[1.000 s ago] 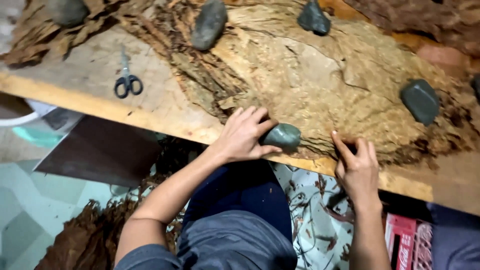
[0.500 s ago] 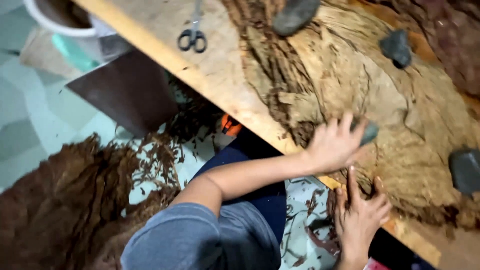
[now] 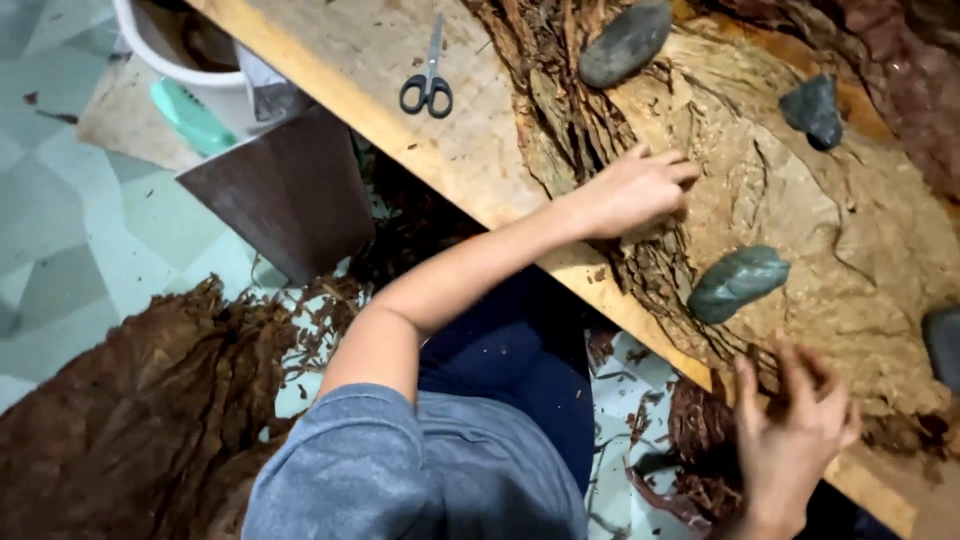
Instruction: The person uses smooth stones to press and flatten large dried leaves on a wooden table. They repeatedly pick up stones, place them on the leaves, and rub the surface to smooth the material. Another person works alongside on a similar pile of leaves.
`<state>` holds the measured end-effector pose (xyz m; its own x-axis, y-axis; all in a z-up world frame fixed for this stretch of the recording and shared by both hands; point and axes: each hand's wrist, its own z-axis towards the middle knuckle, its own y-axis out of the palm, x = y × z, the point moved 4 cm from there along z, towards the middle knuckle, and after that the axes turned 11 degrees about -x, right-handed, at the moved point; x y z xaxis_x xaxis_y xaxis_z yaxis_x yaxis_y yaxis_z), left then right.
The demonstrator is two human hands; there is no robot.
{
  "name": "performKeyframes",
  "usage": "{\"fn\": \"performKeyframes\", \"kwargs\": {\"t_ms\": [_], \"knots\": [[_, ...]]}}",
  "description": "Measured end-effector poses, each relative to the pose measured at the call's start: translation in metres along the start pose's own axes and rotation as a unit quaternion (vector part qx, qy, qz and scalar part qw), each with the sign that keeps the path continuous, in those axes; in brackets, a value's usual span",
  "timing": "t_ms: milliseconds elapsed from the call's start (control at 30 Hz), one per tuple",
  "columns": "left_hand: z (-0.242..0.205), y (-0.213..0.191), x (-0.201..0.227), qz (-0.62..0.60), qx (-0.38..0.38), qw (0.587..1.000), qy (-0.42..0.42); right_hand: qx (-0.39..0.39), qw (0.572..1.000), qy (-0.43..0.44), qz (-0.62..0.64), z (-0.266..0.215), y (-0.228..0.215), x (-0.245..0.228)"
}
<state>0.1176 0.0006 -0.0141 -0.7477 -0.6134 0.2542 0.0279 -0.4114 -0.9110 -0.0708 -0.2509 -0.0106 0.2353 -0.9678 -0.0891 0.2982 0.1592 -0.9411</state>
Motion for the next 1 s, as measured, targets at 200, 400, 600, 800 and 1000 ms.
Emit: {"fn": "performKeyframes", "kwargs": {"t_ms": [200,400,600,800,1000], "knots": [[-0.012,0.035,-0.01,0.081,0.081,0.989,0.093,-0.038,0.983,-0.054,0.17,0.073,-0.007,-0.032],[-0.042,0.021,0.005,0.125,0.102,0.983,0.084,-0.088,0.992,-0.007,0.091,0.094,0.016,-0.041],[-0.046,0.019,0.005,0.107,0.076,0.988,0.087,-0.067,0.987,0.019,0.147,0.104,0.022,-0.025],[-0.049,0.023,0.0,0.074,0.011,0.991,0.107,0.04,0.985,-0.055,0.157,0.12,0.008,-0.026],[-0.045,0.001,0.009,0.005,-0.031,0.99,0.135,-0.045,0.991,-0.034,0.12,0.112,0.051,-0.031]]}}
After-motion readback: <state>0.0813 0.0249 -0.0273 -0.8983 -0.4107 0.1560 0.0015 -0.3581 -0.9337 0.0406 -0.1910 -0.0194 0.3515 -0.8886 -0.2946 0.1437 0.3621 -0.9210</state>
